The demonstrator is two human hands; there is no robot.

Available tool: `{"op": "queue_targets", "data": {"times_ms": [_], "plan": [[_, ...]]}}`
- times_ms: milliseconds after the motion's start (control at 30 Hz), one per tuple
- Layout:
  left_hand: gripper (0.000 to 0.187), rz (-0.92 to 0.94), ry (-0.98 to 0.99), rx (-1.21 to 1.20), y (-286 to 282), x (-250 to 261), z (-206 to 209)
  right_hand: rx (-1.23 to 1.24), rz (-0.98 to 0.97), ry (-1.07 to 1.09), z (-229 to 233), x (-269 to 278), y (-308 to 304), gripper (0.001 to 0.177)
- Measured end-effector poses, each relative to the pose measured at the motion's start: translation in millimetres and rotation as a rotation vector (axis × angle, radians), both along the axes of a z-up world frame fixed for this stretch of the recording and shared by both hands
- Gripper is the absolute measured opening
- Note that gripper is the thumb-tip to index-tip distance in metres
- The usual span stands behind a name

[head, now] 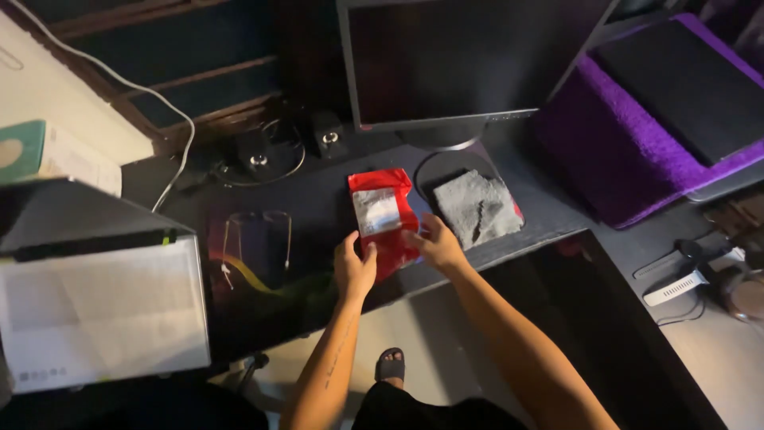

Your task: The person organizes various objects on a desk, handles glasses, a phone, and a headset.

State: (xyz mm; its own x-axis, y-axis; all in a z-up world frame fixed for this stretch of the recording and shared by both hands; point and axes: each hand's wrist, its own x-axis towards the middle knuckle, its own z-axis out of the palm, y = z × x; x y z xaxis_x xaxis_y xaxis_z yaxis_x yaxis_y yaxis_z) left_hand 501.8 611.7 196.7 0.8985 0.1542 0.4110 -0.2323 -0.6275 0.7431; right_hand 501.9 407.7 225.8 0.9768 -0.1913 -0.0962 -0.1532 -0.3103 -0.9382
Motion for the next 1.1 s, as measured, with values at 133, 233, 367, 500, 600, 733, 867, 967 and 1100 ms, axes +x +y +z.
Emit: {"op": "queue_targets", "data": {"times_ms": [133, 233, 367, 500, 600, 733, 867, 967, 1100], "plan": [[0.05, -0.087, 0.177, -0.093, 1, 21, -8, 0.153, -0.072, 0.175, 10, 30, 17, 0.09], [0.05, -0.121, 0.244, -0.19, -1, 19, -12, -0.053, -0.108, 0.179, 42, 25, 23, 0.085], [0.053, -0.14, 0.463, -0.329, -7, 16, -13, 0.082, -0.016, 0.304, 28, 20, 7, 0.044], [0.051, -0.262, 0.606, -0.656, -14, 10, -25, 0.288, 0.066, 0.318, 41, 9, -8, 0.017], [0.047, -0.319, 0.613, -0.634, -20, -5, -2, 0.344, 0.084, 0.285, 23, -3, -25, 0.018], [0.056, -0.304, 0.767, -0.615, -25, -9, 48, 0.299, 0.114, 0.197, 9, -23, -46, 0.015], [0.048, -0.456, 0.835, -0.951, -32, -5, 51, 0.543, 0.129, 0.094, 30, -45, -54, 0.016], [0.044, -0.661, 0.718, -1.157, -42, -8, 47, 0.657, 0.057, 0.222, 65, -69, -55, 0.024], [0.043, -0.822, 0.754, -1.177, -69, -8, 79, 0.949, 0.015, 0.138, 96, -85, -71, 0.06]]}}
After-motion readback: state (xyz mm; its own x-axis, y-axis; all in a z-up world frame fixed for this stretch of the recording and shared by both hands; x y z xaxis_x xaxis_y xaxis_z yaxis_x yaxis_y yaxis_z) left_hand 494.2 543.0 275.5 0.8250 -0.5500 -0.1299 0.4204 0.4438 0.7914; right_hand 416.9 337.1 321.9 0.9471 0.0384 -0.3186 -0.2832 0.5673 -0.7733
